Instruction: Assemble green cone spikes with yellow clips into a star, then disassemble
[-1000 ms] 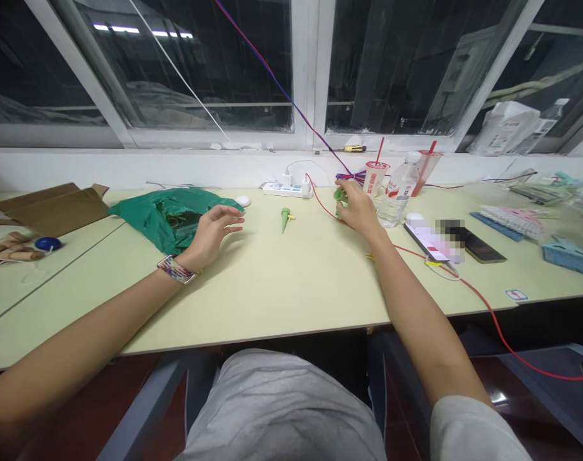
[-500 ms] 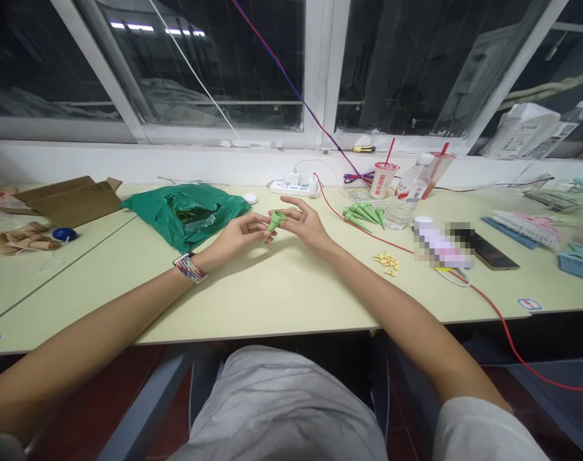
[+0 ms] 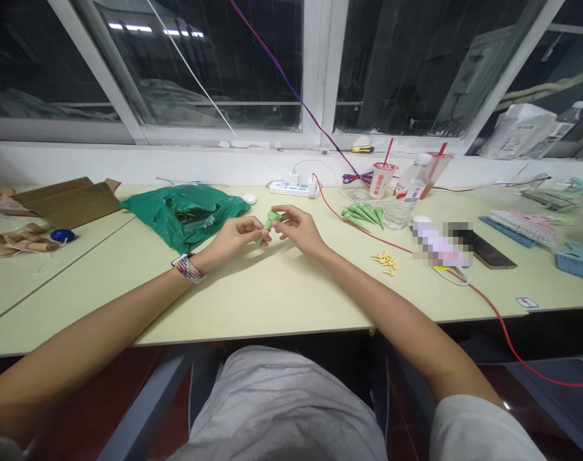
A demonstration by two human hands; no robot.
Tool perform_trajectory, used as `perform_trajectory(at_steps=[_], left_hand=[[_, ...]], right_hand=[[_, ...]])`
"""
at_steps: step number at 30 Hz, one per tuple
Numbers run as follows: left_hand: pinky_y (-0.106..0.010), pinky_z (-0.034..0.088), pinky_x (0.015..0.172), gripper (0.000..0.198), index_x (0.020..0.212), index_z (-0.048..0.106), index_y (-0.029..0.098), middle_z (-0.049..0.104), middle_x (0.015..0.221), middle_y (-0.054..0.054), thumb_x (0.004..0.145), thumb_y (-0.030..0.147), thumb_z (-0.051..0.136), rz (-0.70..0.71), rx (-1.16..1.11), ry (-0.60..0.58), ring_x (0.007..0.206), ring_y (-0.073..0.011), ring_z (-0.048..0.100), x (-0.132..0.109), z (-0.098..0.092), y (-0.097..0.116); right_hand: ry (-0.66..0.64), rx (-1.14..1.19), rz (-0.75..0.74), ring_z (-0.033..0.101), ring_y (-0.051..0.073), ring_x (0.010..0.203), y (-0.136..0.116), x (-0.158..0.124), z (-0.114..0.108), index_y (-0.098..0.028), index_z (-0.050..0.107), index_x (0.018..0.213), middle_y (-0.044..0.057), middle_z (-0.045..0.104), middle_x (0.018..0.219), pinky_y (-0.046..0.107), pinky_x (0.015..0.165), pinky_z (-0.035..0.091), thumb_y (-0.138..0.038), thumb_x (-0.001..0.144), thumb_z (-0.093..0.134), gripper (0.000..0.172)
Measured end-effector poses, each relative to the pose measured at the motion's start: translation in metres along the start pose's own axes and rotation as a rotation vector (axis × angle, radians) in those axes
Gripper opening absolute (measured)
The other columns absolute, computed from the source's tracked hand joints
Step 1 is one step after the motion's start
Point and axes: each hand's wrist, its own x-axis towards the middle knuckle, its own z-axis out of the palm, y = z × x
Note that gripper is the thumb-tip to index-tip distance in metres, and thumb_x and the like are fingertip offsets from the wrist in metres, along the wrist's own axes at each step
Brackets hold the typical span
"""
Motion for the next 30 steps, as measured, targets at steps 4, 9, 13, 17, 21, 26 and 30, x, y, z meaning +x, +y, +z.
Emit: perform_trajectory(at_steps=[4,9,13,17,21,26,30], left_hand=[[-0.04,0.06,0.077,0.035,0.078,0.077,0.019,0.079,0.081,-0.011,0.086,0.053,0.079,0.004,-0.007,-0.089,0.075,-0.0249,0.073,-0.001,0.0,0.003],[-0.039,0.061,0.076,0.032,0.085,0.081,0.02,0.079,0.083,-0.009,0.083,0.052,0.082,0.022,-0.001,-0.056,0.077,-0.0251,0.074,0.001,0.001,0.0],[-0.039,0.062,0.08,0.036,0.09,0.079,0.018,0.079,0.088,-0.009,0.076,0.05,0.09,0.033,-0.067,0.089,0.079,-0.0239,0.076,0.011,-0.017,-0.013],[-0.037,0.063,0.078,0.046,0.088,0.07,0.019,0.078,0.088,-0.008,0.063,0.045,0.099,0.013,-0.233,0.443,0.082,-0.0241,0.078,0.026,-0.053,-0.027],[-0.035,0.064,0.078,0.046,0.084,0.062,0.02,0.074,0.084,-0.004,0.064,0.036,0.101,0.014,-0.364,0.576,0.082,-0.0205,0.077,0.034,-0.081,-0.039],[-0.032,0.064,0.078,0.048,0.089,0.064,0.02,0.076,0.087,-0.004,0.063,0.029,0.102,-0.03,-0.478,0.58,0.081,-0.0175,0.076,0.035,-0.086,-0.048],[-0.029,0.062,0.076,0.057,0.095,0.066,0.018,0.075,0.083,-0.003,0.055,0.026,0.106,-0.052,-0.534,0.54,0.081,-0.0176,0.075,0.034,-0.084,-0.048]], right_hand=[[-0.012,0.021,0.041,0.068,0.018,0.077,-0.001,0.0,-0.004,-0.024,0.074,0.108,0.0,0.07,0.083,0.03,0.062,0.061,-0.057,0.074,0.088,0.049],[-0.021,0.034,0.062,0.067,0.018,0.075,0.003,0.006,-0.002,-0.024,0.074,0.105,0.0,0.069,0.08,0.029,0.06,0.06,-0.058,0.072,0.088,0.049],[0.047,0.052,0.084,0.069,0.019,0.077,0.014,0.018,0.014,-0.026,0.067,0.123,-0.001,0.071,0.086,0.03,0.062,0.06,-0.049,0.078,0.083,0.053],[-0.02,-0.21,0.023,0.068,0.019,0.081,0.028,0.019,0.05,-0.027,0.068,0.112,-0.001,0.07,0.089,0.037,0.078,0.061,-0.031,0.088,0.071,0.024],[-0.314,-0.641,-0.259,0.064,0.026,0.111,0.037,0.009,0.092,-0.025,0.075,0.103,0.006,0.07,0.111,0.043,0.102,0.052,-0.018,0.094,0.065,0.015],[-0.415,-0.908,-0.367,0.057,0.027,0.109,0.042,0.011,0.114,-0.023,0.077,0.116,0.009,0.07,0.115,0.04,0.101,0.048,-0.012,0.102,0.053,0.03],[-0.404,-1.039,-0.362,0.057,0.028,0.107,0.042,0.012,0.096,-0.019,0.076,0.113,0.011,0.07,0.111,0.04,0.097,0.047,-0.015,0.103,0.054,0.025]])
